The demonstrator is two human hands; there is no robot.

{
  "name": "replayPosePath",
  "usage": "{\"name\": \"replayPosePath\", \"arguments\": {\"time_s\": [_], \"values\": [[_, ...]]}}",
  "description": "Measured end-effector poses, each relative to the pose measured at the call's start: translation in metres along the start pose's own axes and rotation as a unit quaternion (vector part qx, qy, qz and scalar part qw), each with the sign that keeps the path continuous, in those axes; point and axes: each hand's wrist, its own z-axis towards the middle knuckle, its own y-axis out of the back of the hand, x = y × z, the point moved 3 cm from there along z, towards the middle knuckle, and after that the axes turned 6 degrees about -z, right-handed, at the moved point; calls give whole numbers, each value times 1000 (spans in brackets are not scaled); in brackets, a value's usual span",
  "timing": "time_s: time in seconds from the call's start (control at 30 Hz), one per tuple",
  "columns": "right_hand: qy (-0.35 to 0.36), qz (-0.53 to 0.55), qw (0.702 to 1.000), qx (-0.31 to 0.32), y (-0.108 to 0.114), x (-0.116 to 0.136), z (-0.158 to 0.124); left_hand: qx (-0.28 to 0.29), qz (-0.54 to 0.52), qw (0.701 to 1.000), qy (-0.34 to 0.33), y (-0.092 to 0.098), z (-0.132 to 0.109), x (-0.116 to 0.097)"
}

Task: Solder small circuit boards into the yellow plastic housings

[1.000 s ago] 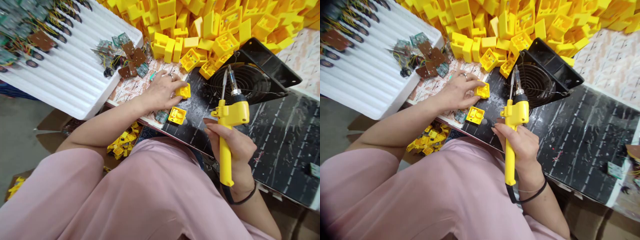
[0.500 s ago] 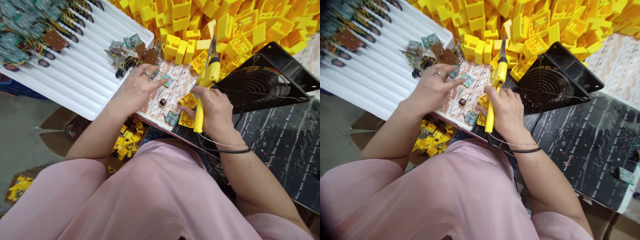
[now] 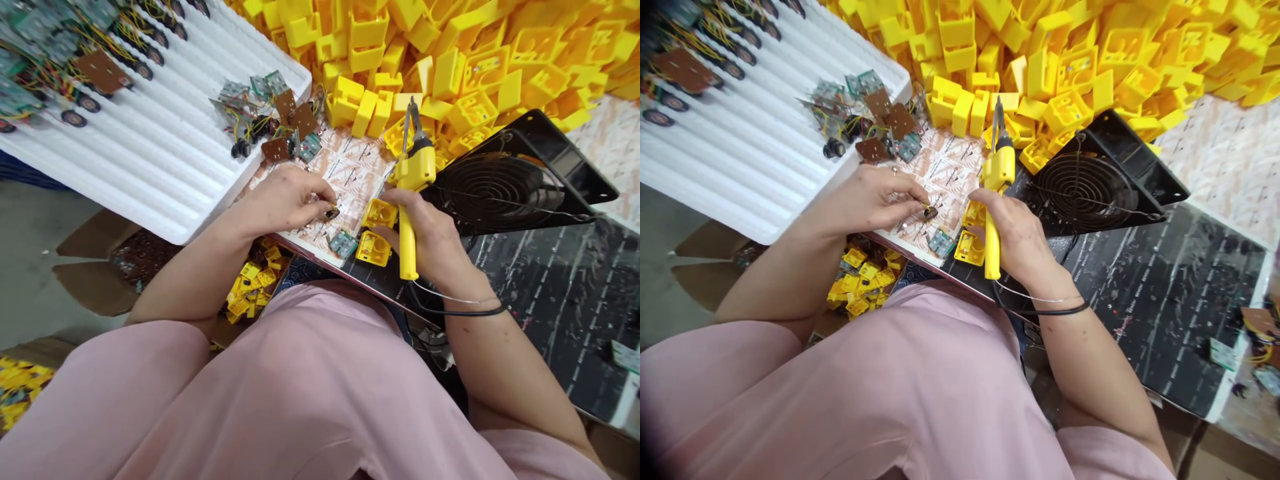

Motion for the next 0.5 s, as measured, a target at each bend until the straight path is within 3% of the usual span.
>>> {"name": "replayPosePath", "arguments": {"time_s": [0.17, 0.37, 0.43, 0.5], "values": [[28, 19, 999, -12, 8, 10, -23, 31, -66, 997, -18, -6, 8, 3], [6, -49, 988, -143, 30, 22, -45, 106, -26, 993, -46, 1, 15, -8], [3, -58, 988, -145, 41, 28, -55, 87, 4, 996, -34, 1, 18, -14], [-50, -40, 989, -137, 53, 31, -68, 51, 33, 998, -18, -3, 21, -21]]}}
